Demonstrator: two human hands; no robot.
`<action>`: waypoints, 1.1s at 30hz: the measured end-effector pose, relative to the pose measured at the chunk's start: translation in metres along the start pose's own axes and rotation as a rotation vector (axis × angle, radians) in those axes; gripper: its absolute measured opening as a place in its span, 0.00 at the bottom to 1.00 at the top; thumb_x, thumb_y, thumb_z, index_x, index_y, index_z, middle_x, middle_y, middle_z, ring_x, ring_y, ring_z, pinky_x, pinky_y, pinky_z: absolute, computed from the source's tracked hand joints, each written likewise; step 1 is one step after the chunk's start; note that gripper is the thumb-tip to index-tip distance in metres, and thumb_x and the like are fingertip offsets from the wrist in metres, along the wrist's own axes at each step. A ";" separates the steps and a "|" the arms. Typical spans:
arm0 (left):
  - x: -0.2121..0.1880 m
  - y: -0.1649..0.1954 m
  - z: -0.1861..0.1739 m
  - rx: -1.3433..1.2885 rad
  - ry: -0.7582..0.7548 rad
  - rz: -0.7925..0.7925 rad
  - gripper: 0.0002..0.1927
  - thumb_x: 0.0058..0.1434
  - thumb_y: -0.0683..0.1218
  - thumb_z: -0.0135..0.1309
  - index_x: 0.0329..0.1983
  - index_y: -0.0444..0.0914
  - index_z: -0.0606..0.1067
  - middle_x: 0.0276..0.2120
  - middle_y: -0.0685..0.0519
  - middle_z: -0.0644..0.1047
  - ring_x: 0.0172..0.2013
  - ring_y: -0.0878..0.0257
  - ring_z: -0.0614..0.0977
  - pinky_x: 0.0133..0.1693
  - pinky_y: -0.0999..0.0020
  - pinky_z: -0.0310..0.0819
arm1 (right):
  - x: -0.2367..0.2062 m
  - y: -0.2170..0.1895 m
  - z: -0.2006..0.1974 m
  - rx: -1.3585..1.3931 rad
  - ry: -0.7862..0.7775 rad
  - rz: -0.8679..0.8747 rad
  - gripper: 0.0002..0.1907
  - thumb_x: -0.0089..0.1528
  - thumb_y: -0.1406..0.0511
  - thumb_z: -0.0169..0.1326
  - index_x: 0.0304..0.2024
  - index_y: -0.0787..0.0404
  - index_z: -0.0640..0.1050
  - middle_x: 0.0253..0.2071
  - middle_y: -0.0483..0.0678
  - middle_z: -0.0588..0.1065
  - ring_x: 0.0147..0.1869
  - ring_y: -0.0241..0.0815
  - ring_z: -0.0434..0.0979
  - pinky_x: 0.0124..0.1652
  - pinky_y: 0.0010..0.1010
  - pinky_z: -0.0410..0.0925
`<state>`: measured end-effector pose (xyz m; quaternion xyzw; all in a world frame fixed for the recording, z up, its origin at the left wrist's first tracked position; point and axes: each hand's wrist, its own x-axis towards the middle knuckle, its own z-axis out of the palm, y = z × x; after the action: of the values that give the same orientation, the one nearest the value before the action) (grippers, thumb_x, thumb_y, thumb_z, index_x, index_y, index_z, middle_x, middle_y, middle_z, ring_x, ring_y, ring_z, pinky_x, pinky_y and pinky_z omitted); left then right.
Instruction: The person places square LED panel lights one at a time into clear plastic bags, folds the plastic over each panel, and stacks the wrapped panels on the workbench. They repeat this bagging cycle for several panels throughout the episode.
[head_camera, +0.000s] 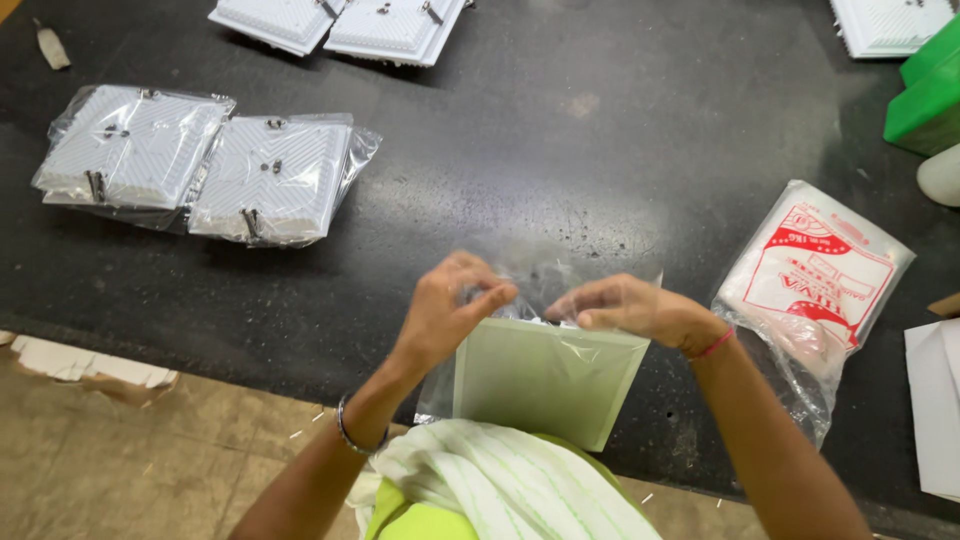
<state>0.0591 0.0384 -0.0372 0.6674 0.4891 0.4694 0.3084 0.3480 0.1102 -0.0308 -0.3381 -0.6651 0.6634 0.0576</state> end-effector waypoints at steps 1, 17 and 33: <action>0.003 0.006 -0.004 0.226 0.054 0.206 0.09 0.58 0.50 0.68 0.36 0.41 0.85 0.34 0.52 0.80 0.36 0.58 0.81 0.35 0.66 0.77 | 0.002 -0.004 0.002 -0.011 -0.002 0.039 0.27 0.59 0.54 0.61 0.56 0.62 0.81 0.48 0.47 0.83 0.51 0.35 0.80 0.52 0.31 0.73; 0.033 0.041 0.011 -0.141 -0.550 -0.191 0.13 0.58 0.43 0.63 0.45 0.34 0.76 0.35 0.51 0.82 0.37 0.65 0.84 0.42 0.68 0.80 | -0.007 0.001 0.028 -0.282 0.259 -0.023 0.17 0.65 0.58 0.55 0.43 0.64 0.85 0.31 0.42 0.81 0.35 0.28 0.75 0.36 0.26 0.72; 0.034 0.041 0.029 0.153 -0.342 0.242 0.21 0.41 0.38 0.69 0.37 0.35 0.74 0.35 0.49 0.78 0.37 0.52 0.81 0.39 0.59 0.76 | 0.002 0.050 0.009 0.050 0.087 -0.159 0.20 0.67 0.55 0.55 0.47 0.67 0.82 0.40 0.44 0.81 0.42 0.30 0.76 0.41 0.26 0.72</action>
<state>0.1037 0.0583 -0.0008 0.8125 0.3802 0.3445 0.2768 0.3599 0.0982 -0.0786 -0.3111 -0.6699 0.6579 0.1472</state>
